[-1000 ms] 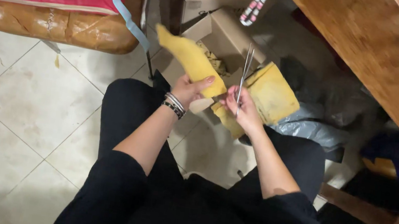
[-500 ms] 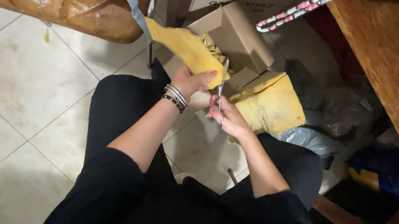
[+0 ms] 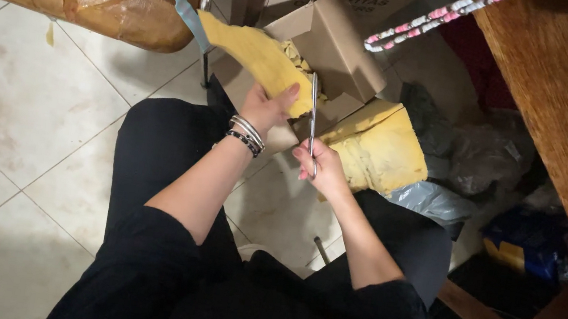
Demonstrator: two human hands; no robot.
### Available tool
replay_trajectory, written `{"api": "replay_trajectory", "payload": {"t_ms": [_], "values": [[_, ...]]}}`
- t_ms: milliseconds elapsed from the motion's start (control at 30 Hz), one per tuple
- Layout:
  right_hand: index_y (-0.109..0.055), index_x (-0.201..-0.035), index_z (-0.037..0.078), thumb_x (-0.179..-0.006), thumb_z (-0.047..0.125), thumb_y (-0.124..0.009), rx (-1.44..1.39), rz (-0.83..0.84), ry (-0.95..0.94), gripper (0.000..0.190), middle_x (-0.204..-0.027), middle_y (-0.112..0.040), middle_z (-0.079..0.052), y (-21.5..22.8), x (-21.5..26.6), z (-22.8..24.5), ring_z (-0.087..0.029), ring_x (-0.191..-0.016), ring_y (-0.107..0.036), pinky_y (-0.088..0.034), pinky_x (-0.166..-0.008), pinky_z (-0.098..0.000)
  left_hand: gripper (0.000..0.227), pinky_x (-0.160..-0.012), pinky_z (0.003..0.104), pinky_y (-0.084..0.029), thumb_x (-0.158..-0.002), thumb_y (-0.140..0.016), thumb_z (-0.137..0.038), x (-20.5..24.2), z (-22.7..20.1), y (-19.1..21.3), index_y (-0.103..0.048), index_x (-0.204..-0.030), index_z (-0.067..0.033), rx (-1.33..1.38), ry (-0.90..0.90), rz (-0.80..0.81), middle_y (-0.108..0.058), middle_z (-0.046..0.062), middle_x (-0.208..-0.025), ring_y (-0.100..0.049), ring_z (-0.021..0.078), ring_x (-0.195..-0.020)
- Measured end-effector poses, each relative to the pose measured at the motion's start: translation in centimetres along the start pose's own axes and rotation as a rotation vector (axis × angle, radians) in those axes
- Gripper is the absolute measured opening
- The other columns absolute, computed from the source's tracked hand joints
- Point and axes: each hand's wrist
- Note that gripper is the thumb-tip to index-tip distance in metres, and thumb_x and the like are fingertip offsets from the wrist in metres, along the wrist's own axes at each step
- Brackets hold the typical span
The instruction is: Cutting a large block of yellow foam into small cubes using scissors and a knife and placing them in a box
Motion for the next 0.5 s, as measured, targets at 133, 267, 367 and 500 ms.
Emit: {"api": "replay_trajectory", "payload": {"t_ms": [133,267,367,500], "values": [[-0.064,-0.093,0.004,-0.102,0.029,-0.065,0.013,0.093,-0.011,0.027,-0.062,-0.065,-0.010,1.1,0.0,-0.1,-0.018,-0.053,-0.069,-0.057,-0.054,-0.0294,0.062,-0.086,0.049,-0.063,-0.088,-0.086,-0.025,1.0,-1.4,-0.3,-0.051,-0.133,-0.0011,0.053,0.014,-0.026,-0.067,0.024,-0.122,-0.071,0.0387,-0.109],[-0.052,-0.124,0.002,-0.103,0.061,-0.040,0.228,0.328,-0.031,0.064,-0.100,-0.062,-0.032,1.5,0.4,1.1,-0.048,-0.095,-0.065,-0.056,-0.078,-0.0560,0.061,-0.085,0.049,-0.064,-0.088,-0.085,-0.023,0.8,-1.3,-0.2,-0.051,-0.134,0.0000,0.067,-0.006,0.003,-0.066,0.024,-0.123,-0.071,0.0399,-0.108],[-0.051,-0.125,0.005,-0.101,0.056,-0.047,0.283,0.352,0.009,0.057,-0.102,-0.063,-0.030,1.4,0.8,3.1,-0.052,-0.100,-0.063,-0.050,-0.086,-0.0616,0.062,-0.079,0.048,-0.065,-0.086,-0.088,-0.021,0.4,0.3,0.2,-0.052,-0.132,0.0007,0.030,0.001,0.088,-0.067,0.025,-0.120,-0.072,0.0398,-0.104],[-0.057,-0.114,0.009,-0.102,0.046,-0.055,0.334,0.279,0.070,0.039,-0.095,-0.068,-0.026,1.0,0.4,2.6,-0.051,-0.097,-0.066,-0.051,-0.088,-0.0586,0.056,-0.071,0.047,-0.067,-0.084,-0.089,-0.018,-0.1,1.7,0.1,-0.057,-0.126,0.0005,-0.028,-0.062,0.156,-0.071,0.023,-0.110,-0.074,0.0359,-0.093]]}}
Point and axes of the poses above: each hand's wrist, its own x-axis away from the middle knuckle, its own y-axis out of the back of the hand, z = x × y
